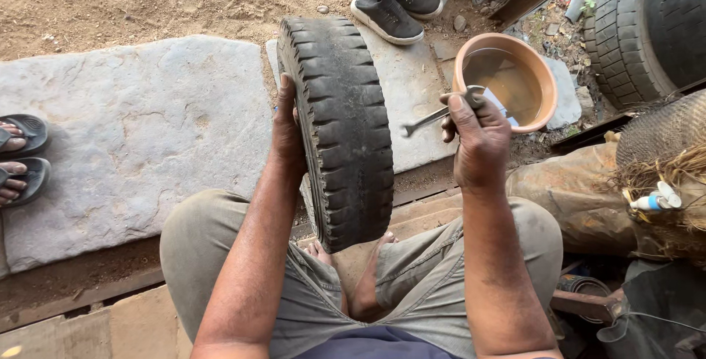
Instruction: The person sits on the ground and uses a metal tool to scrape and clean the tread of a motorcycle tire. They rotate the tire to access different sections and repeatedly scrape the rubber surface.
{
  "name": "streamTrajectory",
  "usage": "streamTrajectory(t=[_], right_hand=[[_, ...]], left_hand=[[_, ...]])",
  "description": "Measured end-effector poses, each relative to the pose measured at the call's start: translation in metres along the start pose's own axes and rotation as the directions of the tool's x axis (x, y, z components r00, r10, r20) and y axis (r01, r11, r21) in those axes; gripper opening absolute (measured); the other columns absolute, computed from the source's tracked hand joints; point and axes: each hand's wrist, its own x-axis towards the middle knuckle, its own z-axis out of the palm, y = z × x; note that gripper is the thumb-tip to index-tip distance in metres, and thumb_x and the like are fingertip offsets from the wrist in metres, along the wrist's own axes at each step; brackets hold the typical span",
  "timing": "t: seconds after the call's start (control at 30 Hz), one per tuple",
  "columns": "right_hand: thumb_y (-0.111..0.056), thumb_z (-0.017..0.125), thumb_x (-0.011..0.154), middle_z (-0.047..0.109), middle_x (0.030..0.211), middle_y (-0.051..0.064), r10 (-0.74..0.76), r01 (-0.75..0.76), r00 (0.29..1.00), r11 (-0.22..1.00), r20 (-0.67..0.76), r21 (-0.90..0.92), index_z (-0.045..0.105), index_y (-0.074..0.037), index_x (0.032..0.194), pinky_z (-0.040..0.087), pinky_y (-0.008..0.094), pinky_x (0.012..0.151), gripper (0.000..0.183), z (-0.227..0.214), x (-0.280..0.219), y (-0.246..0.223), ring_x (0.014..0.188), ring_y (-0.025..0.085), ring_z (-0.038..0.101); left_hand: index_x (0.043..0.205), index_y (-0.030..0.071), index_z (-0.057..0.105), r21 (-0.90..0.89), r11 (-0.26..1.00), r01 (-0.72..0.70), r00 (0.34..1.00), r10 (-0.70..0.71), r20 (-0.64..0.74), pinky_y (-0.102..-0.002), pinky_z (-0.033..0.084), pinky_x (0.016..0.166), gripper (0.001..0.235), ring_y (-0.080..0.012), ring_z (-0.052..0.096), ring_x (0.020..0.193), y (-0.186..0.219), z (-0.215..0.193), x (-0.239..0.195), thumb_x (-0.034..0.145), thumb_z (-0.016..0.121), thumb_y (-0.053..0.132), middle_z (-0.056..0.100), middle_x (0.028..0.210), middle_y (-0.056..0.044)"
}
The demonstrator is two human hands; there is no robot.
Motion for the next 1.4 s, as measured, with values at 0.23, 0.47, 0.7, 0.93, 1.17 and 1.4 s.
streamTrajectory(t=[0.23, 0.47, 0.7, 0.93, 1.17, 1.4], right_hand=[[-0.005, 0.071, 0.100, 0.072, 0.088, 0.008, 0.040, -0.057, 0.996, 0.971, 0.076, 0.232, 0.071, -0.003, 0.106, 0.056, 0.029, 0.065, 0.006, 0.012, -0.007, -0.019, 0.077, 0.016, 0.070], [-0.006, 0.071, 0.099, 0.073, 0.092, 0.007, -0.035, 0.022, 0.989, 0.996, 0.146, 0.087, 0.072, -0.002, 0.109, 0.057, 0.029, 0.072, 0.011, 0.027, -0.023, -0.019, 0.081, 0.013, 0.069], [-0.008, 0.072, 0.100, 0.075, 0.091, 0.007, -0.100, 0.179, 0.950, 0.951, 0.295, -0.254, 0.075, -0.003, 0.111, 0.054, 0.028, 0.069, 0.012, 0.070, -0.040, -0.010, 0.078, 0.013, 0.068], [-0.012, 0.061, 0.109, 0.073, 0.108, 0.012, -0.327, 0.511, 0.847, 0.718, 0.419, -0.473, 0.070, -0.003, 0.125, 0.059, 0.029, 0.081, 0.020, 0.088, -0.044, -0.040, 0.094, 0.019, 0.072], [-0.024, 0.049, 0.113, 0.073, 0.099, 0.005, -0.464, 0.466, 0.884, 0.884, 0.053, -0.034, 0.062, -0.014, 0.128, 0.055, 0.024, 0.067, 0.022, 0.072, -0.031, -0.064, 0.082, 0.008, 0.071], [-0.017, 0.060, 0.114, 0.074, 0.106, 0.015, -0.439, 0.603, 0.791, 0.436, 0.427, -0.668, 0.068, -0.006, 0.125, 0.059, 0.036, 0.083, 0.017, 0.082, -0.008, -0.055, 0.098, 0.023, 0.072]], left_hand=[[0.153, 0.002, 0.042, -0.016, 1.000, -0.020, 1.000, 0.020, -0.009, -0.056, 0.056, 0.102, 0.110, -0.0378, 0.061, 0.124, -0.003, -0.001, -0.003, 0.080, 0.058, 0.082, 0.058, 0.136, -0.024], [0.153, 0.003, 0.037, 0.005, 1.000, -0.007, 0.999, 0.007, -0.043, -0.059, 0.055, 0.104, 0.113, -0.0417, 0.059, 0.129, -0.007, -0.004, 0.002, 0.076, 0.057, 0.082, 0.055, 0.140, -0.027], [0.154, 0.003, 0.034, 0.021, 0.999, -0.030, 0.999, 0.030, -0.017, -0.060, 0.052, 0.108, 0.114, -0.0445, 0.057, 0.132, -0.008, -0.003, 0.001, 0.075, 0.056, 0.083, 0.051, 0.144, -0.029], [0.153, -0.001, 0.041, -0.078, 0.997, 0.022, 1.000, -0.021, 0.013, -0.053, 0.054, 0.107, 0.109, -0.0376, 0.062, 0.125, -0.013, -0.003, -0.005, 0.082, 0.056, 0.080, 0.059, 0.136, -0.026], [0.151, 0.001, 0.042, -0.095, 0.995, 0.034, 0.999, -0.033, 0.015, -0.054, 0.055, 0.104, 0.102, -0.0365, 0.064, 0.123, -0.010, 0.004, -0.010, 0.084, 0.052, 0.078, 0.060, 0.134, -0.024], [0.151, 0.001, 0.045, -0.144, 0.988, 0.049, 0.998, -0.043, 0.045, -0.051, 0.053, 0.106, 0.099, -0.0346, 0.063, 0.123, -0.010, 0.003, -0.011, 0.088, 0.050, 0.077, 0.063, 0.135, -0.022]])
